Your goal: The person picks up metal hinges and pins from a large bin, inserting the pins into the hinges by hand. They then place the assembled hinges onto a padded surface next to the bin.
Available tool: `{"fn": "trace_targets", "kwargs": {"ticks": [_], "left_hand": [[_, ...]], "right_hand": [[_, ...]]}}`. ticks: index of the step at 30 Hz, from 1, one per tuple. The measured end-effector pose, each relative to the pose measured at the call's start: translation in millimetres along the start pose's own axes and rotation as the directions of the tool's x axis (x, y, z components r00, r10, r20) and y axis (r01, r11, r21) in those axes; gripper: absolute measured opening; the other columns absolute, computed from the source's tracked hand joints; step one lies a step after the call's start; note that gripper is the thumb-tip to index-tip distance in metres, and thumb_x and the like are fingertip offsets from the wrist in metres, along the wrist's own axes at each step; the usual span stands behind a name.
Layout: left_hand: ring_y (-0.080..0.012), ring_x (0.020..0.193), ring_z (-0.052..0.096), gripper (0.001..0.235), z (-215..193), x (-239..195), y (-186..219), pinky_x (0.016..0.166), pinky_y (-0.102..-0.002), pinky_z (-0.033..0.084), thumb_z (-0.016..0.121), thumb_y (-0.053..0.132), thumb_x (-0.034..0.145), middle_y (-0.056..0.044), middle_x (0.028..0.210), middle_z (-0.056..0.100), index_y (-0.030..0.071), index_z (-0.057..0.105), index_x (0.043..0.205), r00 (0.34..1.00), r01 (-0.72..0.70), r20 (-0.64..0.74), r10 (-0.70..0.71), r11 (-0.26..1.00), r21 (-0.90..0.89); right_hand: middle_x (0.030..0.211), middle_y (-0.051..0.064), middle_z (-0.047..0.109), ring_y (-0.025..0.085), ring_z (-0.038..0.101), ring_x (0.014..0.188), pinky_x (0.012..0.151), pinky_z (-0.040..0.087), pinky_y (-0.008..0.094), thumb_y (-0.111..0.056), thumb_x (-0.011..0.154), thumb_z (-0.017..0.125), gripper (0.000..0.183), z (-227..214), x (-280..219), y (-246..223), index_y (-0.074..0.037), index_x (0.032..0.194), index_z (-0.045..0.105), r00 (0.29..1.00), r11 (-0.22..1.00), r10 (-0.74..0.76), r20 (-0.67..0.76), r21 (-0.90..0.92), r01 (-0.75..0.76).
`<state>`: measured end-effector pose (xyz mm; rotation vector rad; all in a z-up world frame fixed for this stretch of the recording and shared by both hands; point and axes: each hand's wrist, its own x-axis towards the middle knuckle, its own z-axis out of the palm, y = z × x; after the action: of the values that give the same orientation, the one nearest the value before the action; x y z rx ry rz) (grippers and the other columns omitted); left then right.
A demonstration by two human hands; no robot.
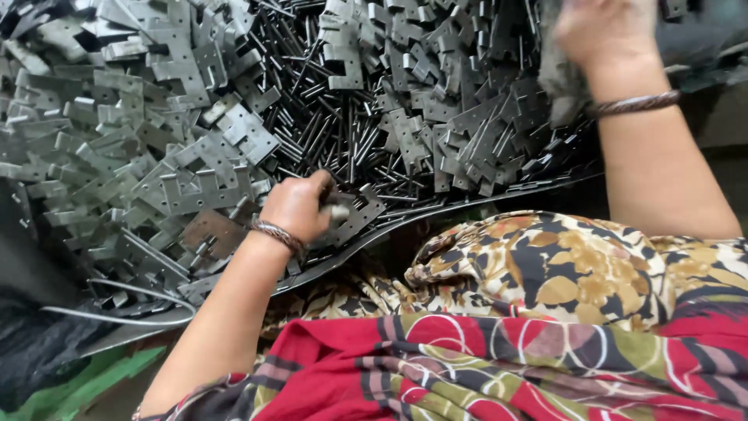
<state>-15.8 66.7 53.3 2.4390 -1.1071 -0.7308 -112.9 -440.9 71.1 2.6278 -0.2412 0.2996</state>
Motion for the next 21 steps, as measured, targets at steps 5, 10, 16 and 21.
{"fn": "trace_targets", "kwargs": {"ticks": [5, 10, 16, 21], "left_hand": [[-0.039, 0.083, 0.07, 0.024, -26, -4, 6, 0.071, -0.05, 0.055, 0.082, 0.03, 0.079, -0.017, 0.079, 0.072, 0.016, 0.074, 0.096, 0.974, -0.069, -0.211, 0.083, 0.995, 0.075], [-0.033, 0.08, 0.072, 0.014, -52, -12, 5, 0.071, -0.043, 0.056, 0.075, 0.023, 0.091, -0.015, 0.083, 0.074, 0.014, 0.074, 0.101, 0.941, -0.113, -0.33, 0.073, 0.988, -0.104], [-0.0224, 0.093, 0.072, 0.016, -51, -20, -10, 0.084, -0.032, 0.057, 0.063, 0.017, 0.111, -0.016, 0.105, 0.076, 0.005, 0.072, 0.107, 0.801, -0.584, -0.595, 0.063, 0.302, -0.754], [-0.0195, 0.107, 0.072, 0.058, -74, -14, -14, 0.096, -0.031, 0.06, 0.072, -0.009, 0.085, -0.02, 0.146, 0.058, 0.004, 0.061, 0.14, 0.802, -0.551, -0.597, -0.007, -0.393, -0.736]], "right_hand": [[0.118, 0.017, 0.068, 0.033, 0.069, 0.106, 0.093, 0.058, 0.04, -0.013, 0.083, 0.073, 0.042, -93, 14, -145, -0.002, 0.123, 0.067, 0.877, 0.704, -0.454, -0.159, 0.539, 0.462], [0.13, 0.023, 0.061, 0.037, 0.066, 0.11, 0.093, 0.055, 0.044, -0.04, 0.085, 0.075, 0.061, -85, -1, -198, -0.002, 0.131, 0.063, 0.772, 0.63, -0.631, 0.07, 0.626, 0.459], [0.128, 0.022, 0.059, 0.038, 0.063, 0.109, 0.093, 0.053, 0.045, -0.047, 0.097, 0.068, 0.068, -52, -4, -211, 0.004, 0.139, 0.056, 0.852, 0.76, -0.472, 0.226, 0.594, 0.264], [0.117, 0.02, 0.058, 0.039, 0.062, 0.108, 0.092, 0.053, 0.045, -0.053, 0.08, 0.08, 0.073, -66, 2, -215, 0.001, 0.125, 0.061, 0.867, 0.79, -0.372, 0.332, 0.604, 0.108]]}}
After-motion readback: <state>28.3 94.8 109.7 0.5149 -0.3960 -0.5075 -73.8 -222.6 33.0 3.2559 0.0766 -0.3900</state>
